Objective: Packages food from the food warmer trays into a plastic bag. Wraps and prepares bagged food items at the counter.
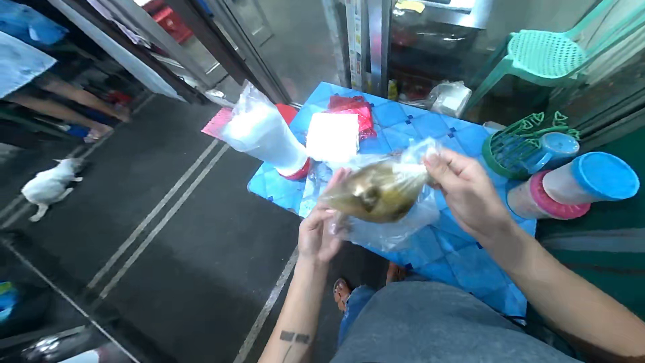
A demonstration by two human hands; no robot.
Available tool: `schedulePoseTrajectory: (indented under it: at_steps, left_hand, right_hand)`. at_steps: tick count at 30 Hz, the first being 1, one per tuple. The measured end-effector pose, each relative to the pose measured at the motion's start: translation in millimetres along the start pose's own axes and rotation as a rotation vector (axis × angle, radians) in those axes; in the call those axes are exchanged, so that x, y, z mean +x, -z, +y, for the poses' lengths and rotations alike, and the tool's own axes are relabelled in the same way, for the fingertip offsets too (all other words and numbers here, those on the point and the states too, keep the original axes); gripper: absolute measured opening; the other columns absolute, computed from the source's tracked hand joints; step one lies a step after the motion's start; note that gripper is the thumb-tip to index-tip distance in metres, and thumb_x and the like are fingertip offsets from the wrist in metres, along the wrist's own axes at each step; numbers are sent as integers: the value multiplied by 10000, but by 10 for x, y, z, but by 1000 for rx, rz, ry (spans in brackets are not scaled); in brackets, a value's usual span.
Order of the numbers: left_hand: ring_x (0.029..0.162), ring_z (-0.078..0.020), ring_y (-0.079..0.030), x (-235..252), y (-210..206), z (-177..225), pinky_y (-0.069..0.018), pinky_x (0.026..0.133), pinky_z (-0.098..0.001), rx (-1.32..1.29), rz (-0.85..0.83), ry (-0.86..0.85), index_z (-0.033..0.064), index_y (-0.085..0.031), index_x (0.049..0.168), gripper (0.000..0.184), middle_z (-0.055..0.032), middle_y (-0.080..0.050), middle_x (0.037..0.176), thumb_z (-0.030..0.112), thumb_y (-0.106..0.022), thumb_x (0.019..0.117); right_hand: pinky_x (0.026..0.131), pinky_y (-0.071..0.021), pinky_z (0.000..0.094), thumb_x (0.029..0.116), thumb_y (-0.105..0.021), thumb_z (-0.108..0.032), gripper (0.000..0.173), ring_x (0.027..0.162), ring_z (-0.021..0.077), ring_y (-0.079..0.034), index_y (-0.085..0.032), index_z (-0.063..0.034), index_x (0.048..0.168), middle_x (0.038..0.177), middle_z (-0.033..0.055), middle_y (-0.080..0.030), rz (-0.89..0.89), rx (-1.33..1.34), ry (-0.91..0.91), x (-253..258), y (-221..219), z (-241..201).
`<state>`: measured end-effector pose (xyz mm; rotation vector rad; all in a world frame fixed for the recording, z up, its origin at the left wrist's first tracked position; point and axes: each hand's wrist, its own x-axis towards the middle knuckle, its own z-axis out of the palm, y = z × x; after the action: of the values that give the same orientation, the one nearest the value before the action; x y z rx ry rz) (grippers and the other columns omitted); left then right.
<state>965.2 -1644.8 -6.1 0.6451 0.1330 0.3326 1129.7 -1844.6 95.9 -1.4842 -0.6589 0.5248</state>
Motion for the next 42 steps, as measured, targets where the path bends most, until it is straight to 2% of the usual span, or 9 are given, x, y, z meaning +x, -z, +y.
schedulePoseTrajectory:
  at_steps: [2, 5, 12, 15, 18, 22, 28, 36, 42]
  left_hand:
    - [861, -11, -649, 10, 107, 43, -557, 671, -189, 195, -86, 44, 239, -399, 1576, 716, 15, -427, 1590, 93, -597, 904]
    - [698, -40, -611, 10, -17, -138, -543, 603, -232, 507, -86, 149, 241, -409, 1566, 683, -14, -501, 1519, 63, -534, 919]
    - [958, -172, -713, -41, -259, -769, -612, 877, -383, 611, -195, 231, 156, -292, 1612, 624, -112, -552, 1450, 43, -424, 1013]
    - [1025, -179, -698, -74, -252, -811, -609, 897, -384, 565, -208, 228, 133, -269, 1618, 626, -124, -492, 1509, 43, -425, 1018]
    - [1098, -179, -681, -86, -222, -784, -593, 939, -380, 571, -223, 260, 139, -245, 1624, 636, -113, -451, 1550, 39, -429, 1024]
    - [1068, -188, -691, -79, -250, -765, -600, 922, -387, 620, -185, 265, 154, -261, 1623, 636, -105, -458, 1547, 39, -428, 1020]
    - [998, -190, -701, -136, -122, -839, -607, 883, -391, 600, -41, 211, 203, -261, 1627, 674, -82, -441, 1562, 41, -444, 998]
    - [995, -157, -678, -114, -7, -901, -611, 816, -359, 553, 11, 163, 234, -238, 1635, 715, -35, -287, 1651, 33, -455, 985]
    - [923, -158, -684, -134, -5, -897, -613, 781, -347, 509, 25, 163, 223, -208, 1642, 779, -62, -317, 1632, 39, -519, 952]
  right_hand:
    - [766, -566, 297, 1077, -514, -245, 254, 834, 88, -650, -685, -57, 1072, 932, 22, -681, -27, -205, -24, -89, 61, 368]
    - [724, -538, 364, 1053, -567, -250, 265, 805, 166, -603, -667, -40, 925, 911, 65, -612, -87, -605, 11, -170, 228, 961]
    - [889, -545, 479, 982, -696, -213, 210, 966, 288, -641, -713, -13, 918, 947, 126, -651, -492, -922, -136, -103, 750, 1394]
    - [872, -557, 496, 954, -736, -260, 288, 944, 273, -660, -687, -3, 1075, 1007, 137, -678, -499, -725, -232, 238, 914, 1377]
    - [855, -548, 564, 946, -749, -289, 501, 965, 366, -653, -557, 37, 1274, 1125, 246, -634, -111, -616, -251, 744, 914, 1610]
    - [1000, -472, 654, 874, -808, -434, 817, 1257, 477, -529, -451, -146, 1550, 1444, 314, -467, -58, -684, -313, 1312, 762, 2221]
    - [1095, -444, 526, 1093, -489, -225, 335, 1288, 345, -561, -674, -13, 1275, 1370, 221, -587, 33, -608, -213, 1355, 767, 2026]
    - [764, -524, 208, 1086, -454, -216, 281, 840, 7, -602, -682, -59, 1041, 946, -21, -650, -166, -387, 148, 631, 989, 945]
    - [903, -572, 371, 1062, -502, -197, 281, 956, 124, -678, -723, -24, 1064, 1018, 61, -711, -548, -422, -23, 264, 623, 1359]
